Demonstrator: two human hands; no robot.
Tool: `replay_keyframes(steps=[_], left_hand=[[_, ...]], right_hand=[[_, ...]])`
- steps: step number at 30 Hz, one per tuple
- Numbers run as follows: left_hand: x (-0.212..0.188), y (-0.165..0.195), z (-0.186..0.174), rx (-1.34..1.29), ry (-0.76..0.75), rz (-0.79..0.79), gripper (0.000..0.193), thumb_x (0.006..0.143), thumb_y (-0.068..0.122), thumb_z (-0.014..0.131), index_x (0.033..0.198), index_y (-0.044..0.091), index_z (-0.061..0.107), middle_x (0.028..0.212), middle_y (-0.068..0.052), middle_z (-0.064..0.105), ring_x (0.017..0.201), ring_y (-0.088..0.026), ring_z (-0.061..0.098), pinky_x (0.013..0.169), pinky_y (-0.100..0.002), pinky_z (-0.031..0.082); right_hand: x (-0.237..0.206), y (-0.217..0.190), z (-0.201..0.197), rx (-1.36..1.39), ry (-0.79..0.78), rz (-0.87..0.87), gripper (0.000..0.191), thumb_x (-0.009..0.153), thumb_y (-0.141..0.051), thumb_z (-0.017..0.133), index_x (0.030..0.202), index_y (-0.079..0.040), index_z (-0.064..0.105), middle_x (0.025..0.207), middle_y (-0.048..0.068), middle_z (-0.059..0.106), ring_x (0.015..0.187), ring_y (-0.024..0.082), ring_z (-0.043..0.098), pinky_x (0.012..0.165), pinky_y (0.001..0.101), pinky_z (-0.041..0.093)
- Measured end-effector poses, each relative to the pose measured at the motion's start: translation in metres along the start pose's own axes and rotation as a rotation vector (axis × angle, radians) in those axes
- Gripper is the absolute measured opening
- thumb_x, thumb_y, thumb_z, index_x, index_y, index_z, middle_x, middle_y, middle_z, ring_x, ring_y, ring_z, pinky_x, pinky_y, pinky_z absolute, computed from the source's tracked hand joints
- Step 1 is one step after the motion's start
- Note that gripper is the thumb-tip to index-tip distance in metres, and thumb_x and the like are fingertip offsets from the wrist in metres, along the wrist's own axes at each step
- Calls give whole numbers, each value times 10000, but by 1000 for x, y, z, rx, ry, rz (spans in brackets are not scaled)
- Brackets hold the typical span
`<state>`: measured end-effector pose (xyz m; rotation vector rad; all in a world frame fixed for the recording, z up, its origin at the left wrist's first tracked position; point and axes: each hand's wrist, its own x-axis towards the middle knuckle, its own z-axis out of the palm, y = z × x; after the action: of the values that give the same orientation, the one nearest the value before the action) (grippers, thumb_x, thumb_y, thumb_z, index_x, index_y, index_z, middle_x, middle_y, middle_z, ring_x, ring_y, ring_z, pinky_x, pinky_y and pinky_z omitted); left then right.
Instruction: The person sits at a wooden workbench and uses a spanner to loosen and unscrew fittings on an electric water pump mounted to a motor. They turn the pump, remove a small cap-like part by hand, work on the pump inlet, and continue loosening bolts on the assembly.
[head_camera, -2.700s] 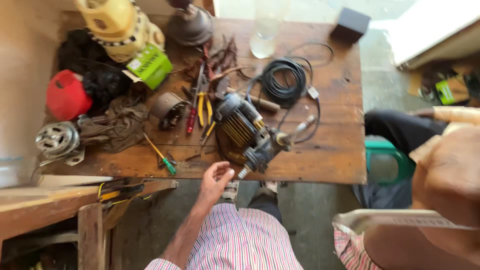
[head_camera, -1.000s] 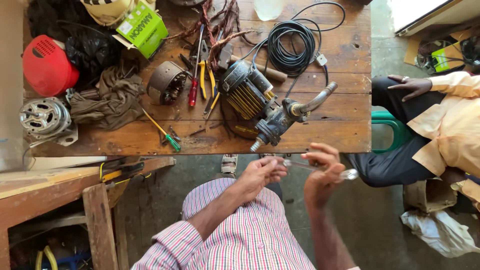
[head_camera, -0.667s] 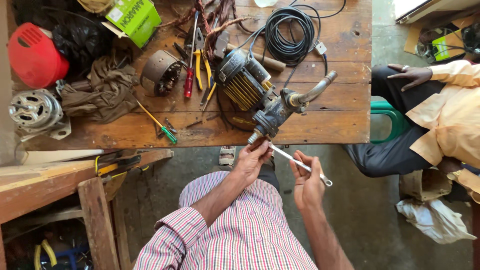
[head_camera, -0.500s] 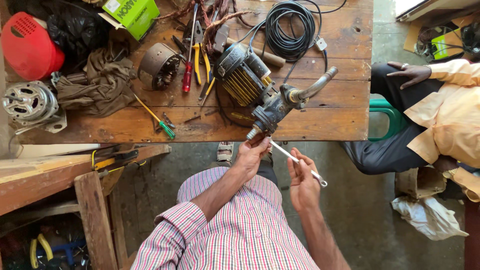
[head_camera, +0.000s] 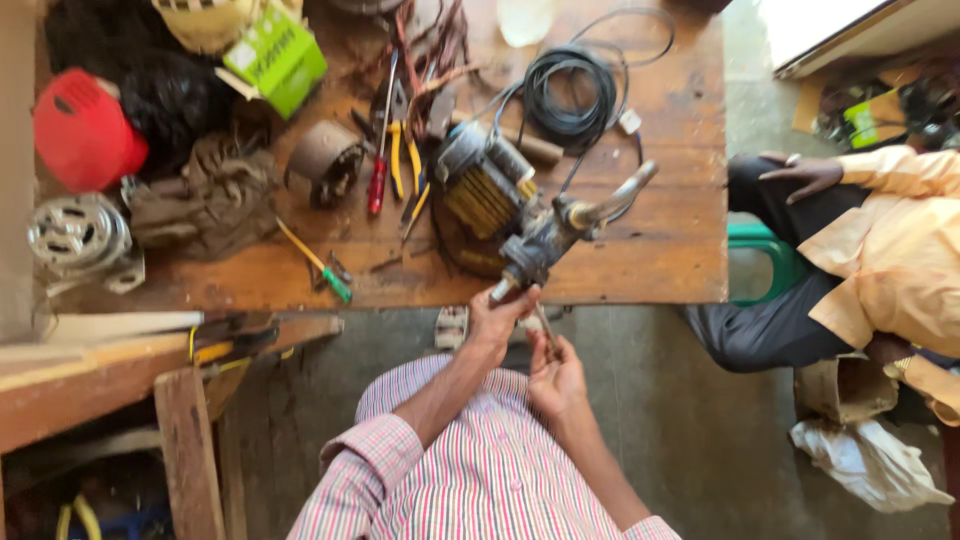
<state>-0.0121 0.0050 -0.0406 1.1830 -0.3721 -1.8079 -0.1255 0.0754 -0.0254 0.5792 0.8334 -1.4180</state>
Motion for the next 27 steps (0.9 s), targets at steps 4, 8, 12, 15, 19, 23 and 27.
replay_keyframes(steps=[4, 8, 12, 15, 19, 23, 27], left_hand=[[4, 3, -2, 227, 26, 71, 210, 796, 194, 891, 817, 62, 729, 732, 26, 665, 648, -82, 579, 561, -272, 461], [5, 6, -4, 416, 73, 174, 321, 768, 244, 941, 865, 11, 743, 760, 13, 659, 678, -82, 553, 587, -289, 469], [0, 18, -1, 571, 210, 496, 787, 632, 329, 962, 1249, 29, 576, 879, -49, 696, 763, -123, 659, 654, -304, 566], [-14, 31, 3, 667, 200, 447, 921, 668, 399, 921, 1405, 92, 463, 920, -61, 716, 778, -222, 721, 689, -360, 591], [-24, 52, 12, 854, 123, 665, 819, 799, 319, 873, 1470, 95, 458, 1244, -161, 654, 1154, -360, 635, 944, -444, 508], [-34, 74, 10, 1117, 48, 992, 808, 836, 250, 814, 1530, 115, 423, 1531, -207, 420, 1423, -380, 402, 1152, -485, 374], [-24, 95, 11, 1503, -186, 1258, 649, 923, 125, 701, 1538, 180, 501, 1632, -158, 378, 1539, -300, 367, 1238, -467, 332]], right_hand=[[5, 3, 13, -13, 6, 50, 245, 985, -155, 581, 1042, 63, 676, 980, 173, 751, 881, 274, 752, 792, 301, 640], [-2, 2, 13, 74, -63, 95, 240, 980, -120, 602, 1064, 86, 693, 939, 172, 756, 822, 226, 748, 740, 265, 641], [-18, 1, 13, 27, -4, -44, 197, 976, -132, 621, 1048, 34, 699, 972, 168, 763, 847, 223, 745, 731, 265, 629], [-30, -13, 11, -33, -38, -100, 208, 967, -161, 610, 1050, -5, 720, 993, 169, 766, 907, 231, 748, 792, 283, 615], [-21, -21, 4, -34, -7, -84, 174, 998, -123, 597, 1031, 8, 707, 1043, 158, 760, 1023, 257, 736, 938, 320, 587], [-2, -21, -7, 23, -29, -154, 144, 1022, -84, 610, 1022, 34, 692, 1053, 153, 747, 1066, 276, 720, 982, 363, 544], [-1, -26, -16, 59, 42, -81, 139, 987, -55, 606, 985, 52, 695, 1043, 181, 758, 1076, 304, 725, 976, 361, 542]])
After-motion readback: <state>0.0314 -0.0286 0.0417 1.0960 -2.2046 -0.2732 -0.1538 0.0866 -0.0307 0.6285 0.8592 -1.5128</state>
